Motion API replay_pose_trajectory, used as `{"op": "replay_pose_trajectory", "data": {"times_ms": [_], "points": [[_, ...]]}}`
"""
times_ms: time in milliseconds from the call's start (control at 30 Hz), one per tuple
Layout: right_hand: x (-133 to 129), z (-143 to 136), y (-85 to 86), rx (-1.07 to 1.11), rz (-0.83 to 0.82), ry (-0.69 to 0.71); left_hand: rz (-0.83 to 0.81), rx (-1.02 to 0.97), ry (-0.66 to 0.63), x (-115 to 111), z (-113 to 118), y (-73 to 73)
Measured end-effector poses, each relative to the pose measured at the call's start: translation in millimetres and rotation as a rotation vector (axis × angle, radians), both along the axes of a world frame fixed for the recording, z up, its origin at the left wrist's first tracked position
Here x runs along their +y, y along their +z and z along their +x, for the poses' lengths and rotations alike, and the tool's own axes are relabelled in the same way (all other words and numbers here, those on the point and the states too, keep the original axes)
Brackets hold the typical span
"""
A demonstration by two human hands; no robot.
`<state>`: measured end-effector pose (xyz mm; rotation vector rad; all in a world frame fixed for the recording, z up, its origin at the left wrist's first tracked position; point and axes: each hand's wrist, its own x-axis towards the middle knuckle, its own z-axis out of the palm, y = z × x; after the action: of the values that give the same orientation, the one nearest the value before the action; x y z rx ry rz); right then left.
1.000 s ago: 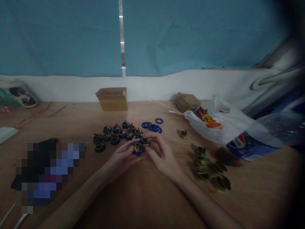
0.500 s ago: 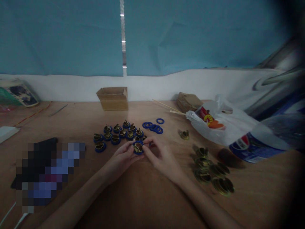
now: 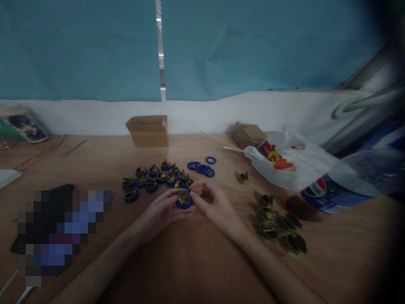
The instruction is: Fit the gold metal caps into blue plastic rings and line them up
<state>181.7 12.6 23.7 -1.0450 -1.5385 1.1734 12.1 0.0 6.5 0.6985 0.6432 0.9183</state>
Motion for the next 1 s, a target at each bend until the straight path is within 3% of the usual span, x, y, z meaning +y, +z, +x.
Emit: {"op": "replay_pose_trajectory", "data": {"times_ms": [167, 333, 533, 800, 1000], "points": [[1.4, -0.5, -2.5, 0.053, -0.060, -0.049, 0.024, 0.050, -0.067, -1.3, 2.4, 3.4], [4.5, 3.4, -5.1, 0.031, -0.092, -0.003, 0.133, 0.023, -0.090, -5.2, 3.4, 1.5], [4.7, 8.0, -4.7, 0.022, -0.153, 0.099, 0.171, 0.027, -0.045, -4.7, 2.8, -4.7], [0.8, 3.8, -4.8, 0.064, -0.176, 0.136, 0.250, 0.178, -0.037, -1.8, -0.5, -15.6], [-2.3, -1.5, -6.7, 0.098, -0.174, 0.156, 0.292, 0.201, -0.016, -1.8, 1.8, -12.8]]}}
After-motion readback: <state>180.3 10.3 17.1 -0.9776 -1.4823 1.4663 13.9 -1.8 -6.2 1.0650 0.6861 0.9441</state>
